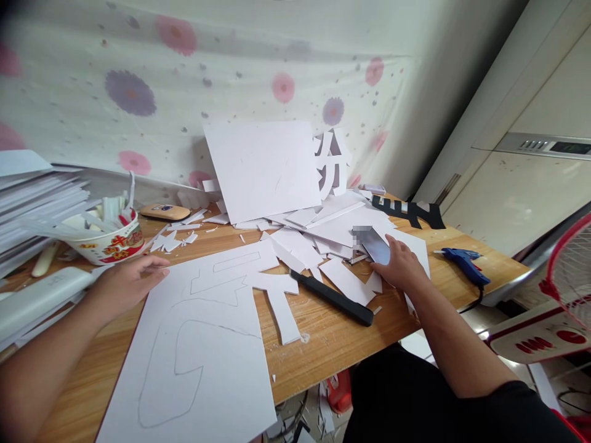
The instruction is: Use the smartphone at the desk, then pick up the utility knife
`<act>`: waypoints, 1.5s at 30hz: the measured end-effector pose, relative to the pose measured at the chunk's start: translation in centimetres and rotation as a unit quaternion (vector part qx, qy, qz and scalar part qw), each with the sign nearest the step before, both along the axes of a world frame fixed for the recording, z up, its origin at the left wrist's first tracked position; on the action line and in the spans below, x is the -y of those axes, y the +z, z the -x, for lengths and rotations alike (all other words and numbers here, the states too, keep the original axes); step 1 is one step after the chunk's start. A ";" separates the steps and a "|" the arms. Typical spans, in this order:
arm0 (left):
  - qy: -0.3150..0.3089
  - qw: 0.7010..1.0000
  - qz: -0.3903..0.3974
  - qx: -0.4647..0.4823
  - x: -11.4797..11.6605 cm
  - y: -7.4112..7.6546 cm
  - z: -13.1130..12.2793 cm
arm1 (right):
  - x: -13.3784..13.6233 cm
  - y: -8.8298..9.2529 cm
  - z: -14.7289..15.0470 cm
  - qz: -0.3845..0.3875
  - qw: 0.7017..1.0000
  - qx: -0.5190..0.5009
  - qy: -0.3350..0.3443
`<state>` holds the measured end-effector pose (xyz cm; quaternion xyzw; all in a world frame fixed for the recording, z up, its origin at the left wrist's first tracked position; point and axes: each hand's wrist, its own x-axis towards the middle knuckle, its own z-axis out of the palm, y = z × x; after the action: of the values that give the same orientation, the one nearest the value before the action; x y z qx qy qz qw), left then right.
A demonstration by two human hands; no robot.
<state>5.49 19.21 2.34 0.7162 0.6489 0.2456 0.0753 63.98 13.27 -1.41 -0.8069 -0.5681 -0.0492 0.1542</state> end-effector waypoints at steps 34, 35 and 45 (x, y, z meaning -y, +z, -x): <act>-0.015 0.976 0.098 -0.192 0.6 0.0 -0.7 | 0.1 5.9 22.1 0.020 0.916 -0.005 0.401; -0.017 0.976 0.098 -0.192 0.7 0.0 -0.7 | 0.3 5.7 22.3 0.022 0.914 -0.003 0.405; -0.028 0.978 0.091 -0.185 0.8 -0.2 -0.8 | -1.9 5.6 18.2 -0.029 0.928 -0.039 0.370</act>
<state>6.31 18.44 2.17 0.7573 0.6508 0.0464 0.0261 45.81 15.16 4.16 -0.5361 -0.8180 0.0258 0.2070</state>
